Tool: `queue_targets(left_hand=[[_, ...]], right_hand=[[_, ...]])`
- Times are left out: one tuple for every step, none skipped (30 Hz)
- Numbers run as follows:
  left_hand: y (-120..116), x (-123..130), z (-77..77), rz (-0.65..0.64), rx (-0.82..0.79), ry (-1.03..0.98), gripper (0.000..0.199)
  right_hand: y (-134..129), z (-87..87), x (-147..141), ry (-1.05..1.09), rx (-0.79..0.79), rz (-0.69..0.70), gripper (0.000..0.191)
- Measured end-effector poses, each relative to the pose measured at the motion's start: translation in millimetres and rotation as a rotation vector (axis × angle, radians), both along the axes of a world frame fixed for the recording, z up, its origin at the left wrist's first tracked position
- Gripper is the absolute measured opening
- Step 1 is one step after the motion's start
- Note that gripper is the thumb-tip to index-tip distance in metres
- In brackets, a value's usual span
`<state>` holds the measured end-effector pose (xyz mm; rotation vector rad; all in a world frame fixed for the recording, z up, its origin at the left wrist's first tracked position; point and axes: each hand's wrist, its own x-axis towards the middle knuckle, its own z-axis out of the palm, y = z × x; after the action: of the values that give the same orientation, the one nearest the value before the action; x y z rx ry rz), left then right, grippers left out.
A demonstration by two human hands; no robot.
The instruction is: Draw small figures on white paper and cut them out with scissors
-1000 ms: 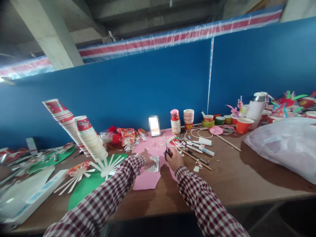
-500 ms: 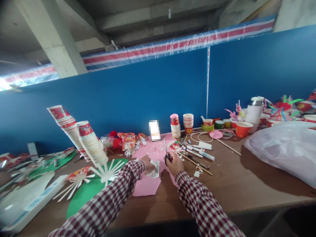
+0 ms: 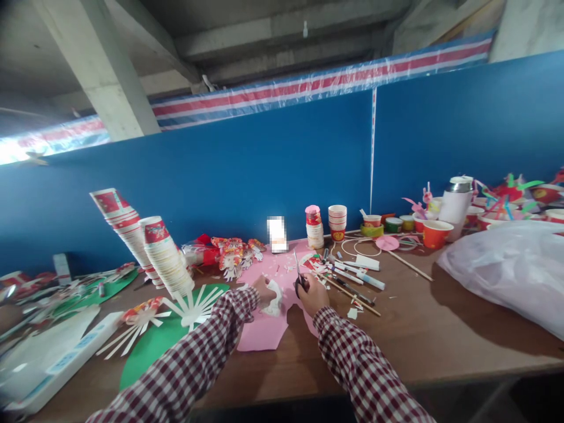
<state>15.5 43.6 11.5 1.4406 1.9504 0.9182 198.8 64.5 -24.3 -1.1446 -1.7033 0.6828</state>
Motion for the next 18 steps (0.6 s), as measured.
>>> queue_targets(left_hand=[[-1.1,-0.4,0.3,0.018,-0.012,-0.014,0.038],[-2.1,-1.0,0.8,0.034,-0.018,-0.030,0.043],[-3.0,-1.9,1.5,0.044,-0.014,-0.050,0.048],[-3.8,-3.1,2.3,0.046,0.002,-0.075,0.052],[-4.4,-4.5,3.1,0.044,0.023,-0.107,0.055],[-4.8,-6.3,3.8,0.036,0.045,-0.145,0.058],[-5.1,-8.2,4.2,0.027,0.069,-0.191,0.060],[-5.2,-10.1,4.4,0.016,0.093,-0.243,0.060],[-5.2,-11.8,4.2,0.005,0.116,-0.298,0.058],[-5.1,-13.1,3.5,-0.004,0.138,-0.353,0.056],[-4.9,-14.0,2.4,-0.014,0.156,-0.407,0.052],[-4.7,-14.3,0.9,-0.023,0.173,-0.459,0.049],[-4.5,-13.9,-0.9,-0.028,0.188,-0.508,0.047],[-4.3,-13.0,-2.8,-0.030,0.203,-0.555,0.046],[-4.3,-11.6,-4.9,-0.030,0.217,-0.599,0.046],[-4.4,-9.8,-6.8,-0.027,0.230,-0.640,0.046],[-4.7,-7.8,-8.5,-0.024,0.239,-0.679,0.047],[-5.2,-5.8,-10.1,-0.022,0.245,-0.716,0.049]], right_hand=[[-0.6,0.6,0.0,0.012,-0.001,0.003,0.027],[-1.4,1.2,0.1,0.025,-0.003,0.006,0.027],[-2.2,1.9,0.1,0.040,-0.005,0.010,0.026],[-3.0,2.6,0.3,0.057,-0.007,0.013,0.027],[-3.8,3.3,0.5,0.077,-0.010,0.016,0.027],[-4.3,4.1,0.6,0.098,-0.015,0.020,0.028],[-4.5,5.0,0.6,0.122,-0.021,0.023,0.029],[-4.5,6.2,0.4,0.147,-0.030,0.028,0.032],[-4.2,7.7,-0.2,0.174,-0.042,0.034,0.034],[-3.8,9.5,-1.3,0.201,-0.056,0.043,0.036],[-3.3,11.7,-2.9,0.228,-0.069,0.057,0.037],[-2.7,14.1,-5.2,0.255,-0.085,0.076,0.038],[-2.2,16.6,-8.1,0.280,-0.105,0.102,0.038],[-1.9,18.9,-11.3,0.305,-0.130,0.129,0.038],[-1.7,20.9,-14.9,0.328,-0.159,0.155,0.038],[-1.6,22.3,-18.4,0.350,-0.191,0.176,0.037],[-1.6,22.9,-21.6,0.373,-0.221,0.192,0.037],[-1.6,22.6,-24.3,0.395,-0.250,0.206,0.038]])
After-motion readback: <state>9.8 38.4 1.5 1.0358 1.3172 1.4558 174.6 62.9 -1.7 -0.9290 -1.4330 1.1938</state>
